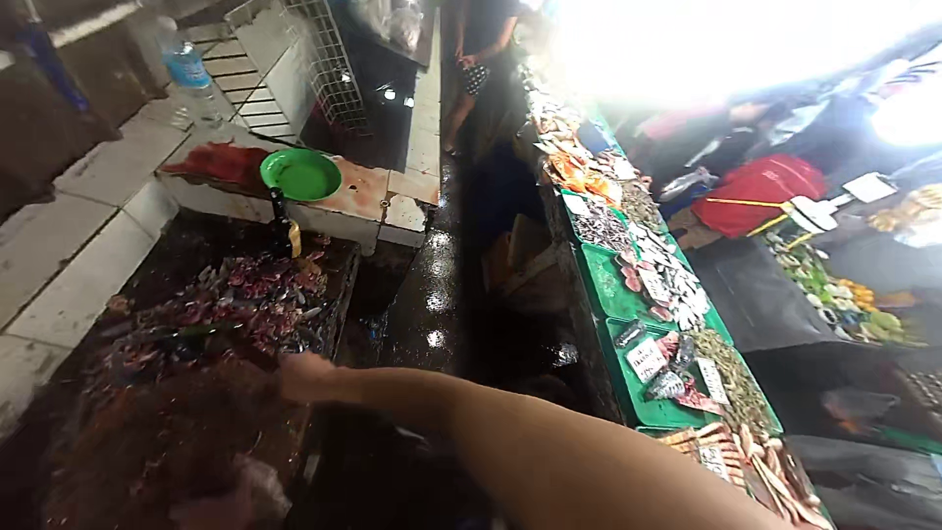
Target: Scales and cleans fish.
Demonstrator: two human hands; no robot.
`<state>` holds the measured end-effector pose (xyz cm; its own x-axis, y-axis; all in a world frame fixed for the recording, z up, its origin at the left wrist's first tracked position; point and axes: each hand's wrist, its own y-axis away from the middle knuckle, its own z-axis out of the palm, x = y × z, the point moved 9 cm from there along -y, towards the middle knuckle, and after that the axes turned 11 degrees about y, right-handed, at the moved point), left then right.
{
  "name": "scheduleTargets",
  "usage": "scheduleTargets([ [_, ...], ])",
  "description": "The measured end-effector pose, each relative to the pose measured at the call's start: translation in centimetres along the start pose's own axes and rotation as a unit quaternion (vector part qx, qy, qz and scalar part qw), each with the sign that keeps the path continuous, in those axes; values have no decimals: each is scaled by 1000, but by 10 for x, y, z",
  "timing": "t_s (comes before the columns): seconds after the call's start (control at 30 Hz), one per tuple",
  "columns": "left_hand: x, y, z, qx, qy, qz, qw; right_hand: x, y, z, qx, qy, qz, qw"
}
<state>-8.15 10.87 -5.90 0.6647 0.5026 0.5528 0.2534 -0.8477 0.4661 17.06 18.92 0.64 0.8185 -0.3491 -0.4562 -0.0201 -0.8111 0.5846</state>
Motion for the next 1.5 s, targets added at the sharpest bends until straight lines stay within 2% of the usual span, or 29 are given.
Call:
scheduleTargets([
  [0.07,2,-7,-1,3,92,-32,995,12,-2,-5,11,-2,-13,1000],
  [0.13,11,-14,-3,17,127,-5,992,21,10,-6,6,11,-16,1000],
  [0.2,33,-12,-11,43,99,62,992,26,31,-8,-11,27,-14,999],
  [0.23,41,-10,-18,52,76,69,993,28,40,-5,-25,41,-18,999],
  [0.3,36,-20,-20,48,45,28,997,31,50,15,-58,71,-24,996],
  [0.4,26,-46,-12,34,-1,13,999,38,49,42,-101,87,-17,991],
  [0.47,26,-58,-5,26,-21,36,999,41,54,56,-106,101,-39,988],
  [0.57,27,-69,-1,61,-29,68,995,23,61,60,-130,178,-49,974],
  [0.83,29,-71,2,76,-55,72,993,19,64,80,-192,293,-36,936],
  [0.97,29,-77,2,71,-81,79,991,11,59,88,-165,298,-18,940],
  [1.13,24,-81,8,43,-106,81,990,-7,26,109,-117,247,-32,961],
  [1.2,25,-84,6,54,-110,80,989,-11,17,110,-98,230,-44,967],
  [1.37,29,-76,4,94,-103,101,985,13,45,94,-91,199,-52,974],
  [1.5,29,-75,4,99,-97,99,985,34,63,89,-150,250,-44,956],
])
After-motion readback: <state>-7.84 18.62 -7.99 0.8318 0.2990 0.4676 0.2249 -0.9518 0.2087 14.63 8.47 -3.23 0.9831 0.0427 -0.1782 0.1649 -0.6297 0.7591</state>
